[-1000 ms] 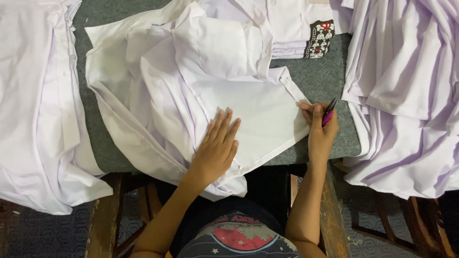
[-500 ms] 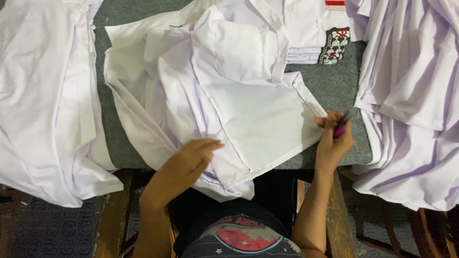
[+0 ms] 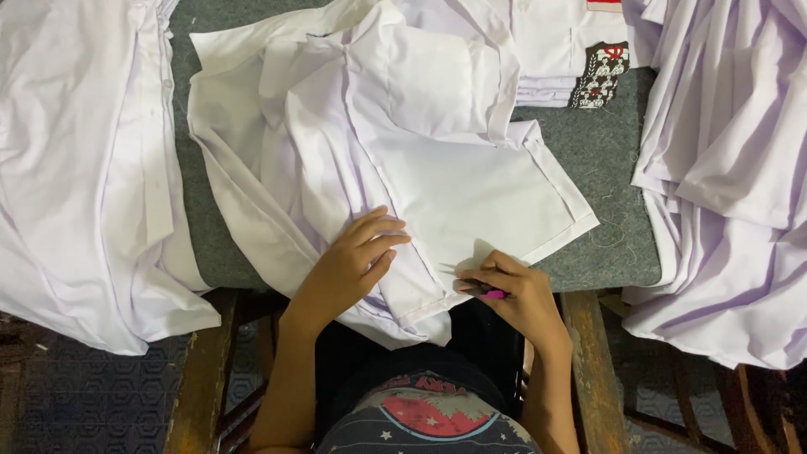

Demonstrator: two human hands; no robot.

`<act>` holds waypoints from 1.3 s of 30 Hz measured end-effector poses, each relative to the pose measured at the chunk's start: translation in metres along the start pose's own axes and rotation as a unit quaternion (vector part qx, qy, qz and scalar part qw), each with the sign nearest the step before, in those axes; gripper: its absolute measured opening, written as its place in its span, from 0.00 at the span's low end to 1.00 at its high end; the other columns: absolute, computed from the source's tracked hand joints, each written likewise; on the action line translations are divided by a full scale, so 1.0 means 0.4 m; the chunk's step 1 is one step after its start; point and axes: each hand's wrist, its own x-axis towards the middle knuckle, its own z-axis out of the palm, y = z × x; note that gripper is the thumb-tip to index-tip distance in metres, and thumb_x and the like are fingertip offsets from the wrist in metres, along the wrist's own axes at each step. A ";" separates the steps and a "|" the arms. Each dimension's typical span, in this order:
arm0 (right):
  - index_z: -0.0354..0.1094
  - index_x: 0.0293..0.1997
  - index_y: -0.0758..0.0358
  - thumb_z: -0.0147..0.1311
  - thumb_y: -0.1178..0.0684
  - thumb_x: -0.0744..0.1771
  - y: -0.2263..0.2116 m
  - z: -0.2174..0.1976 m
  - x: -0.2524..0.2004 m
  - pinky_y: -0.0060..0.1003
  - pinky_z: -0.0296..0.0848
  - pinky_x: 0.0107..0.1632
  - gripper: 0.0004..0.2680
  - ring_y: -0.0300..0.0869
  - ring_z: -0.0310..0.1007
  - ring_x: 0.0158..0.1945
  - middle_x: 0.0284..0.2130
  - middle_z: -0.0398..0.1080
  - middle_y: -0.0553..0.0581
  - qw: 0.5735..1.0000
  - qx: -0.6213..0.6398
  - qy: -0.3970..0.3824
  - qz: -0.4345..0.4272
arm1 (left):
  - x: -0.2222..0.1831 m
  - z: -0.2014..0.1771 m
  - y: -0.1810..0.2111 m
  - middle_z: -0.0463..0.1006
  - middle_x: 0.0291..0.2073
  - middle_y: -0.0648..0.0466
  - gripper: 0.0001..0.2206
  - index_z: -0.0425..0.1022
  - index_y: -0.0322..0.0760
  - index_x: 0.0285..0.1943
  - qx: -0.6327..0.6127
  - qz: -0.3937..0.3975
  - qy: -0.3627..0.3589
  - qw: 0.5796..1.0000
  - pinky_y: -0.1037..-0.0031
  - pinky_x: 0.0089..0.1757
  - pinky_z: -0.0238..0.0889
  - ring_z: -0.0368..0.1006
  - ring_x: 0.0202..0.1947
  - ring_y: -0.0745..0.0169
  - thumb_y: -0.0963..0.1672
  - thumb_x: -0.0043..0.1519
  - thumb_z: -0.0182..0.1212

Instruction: Inspecting a white school uniform shirt, trimming loose threads with a small tool, and folding it neatly.

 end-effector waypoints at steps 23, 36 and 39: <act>0.74 0.22 0.60 0.66 0.60 0.61 0.114 0.020 -0.072 0.31 0.64 0.24 0.06 0.38 0.63 0.16 0.13 0.68 0.50 0.981 0.191 0.028 -0.003 | -0.071 0.044 0.005 0.75 0.57 0.52 0.08 0.79 0.43 0.50 0.085 0.058 0.026 0.994 0.44 0.64 0.49 0.64 0.67 0.41 0.45 0.67 0.55; 0.81 0.37 0.62 0.71 0.50 0.60 -0.091 0.120 0.059 0.34 0.68 0.26 0.09 0.44 0.73 0.22 0.24 0.73 0.53 0.998 -0.007 -0.051 -0.019 | -0.075 0.072 -0.029 0.74 0.59 0.53 0.10 0.78 0.43 0.53 0.071 0.024 0.056 0.996 0.47 0.64 0.51 0.65 0.68 0.47 0.46 0.66 0.59; 0.80 0.33 0.60 0.69 0.55 0.61 -0.068 0.131 0.045 0.33 0.70 0.27 0.04 0.44 0.74 0.22 0.22 0.74 0.52 0.999 -0.005 -0.044 -0.009 | -0.073 0.063 -0.025 0.74 0.58 0.50 0.10 0.78 0.42 0.53 0.035 0.015 0.047 0.998 0.45 0.64 0.49 0.65 0.67 0.45 0.46 0.67 0.57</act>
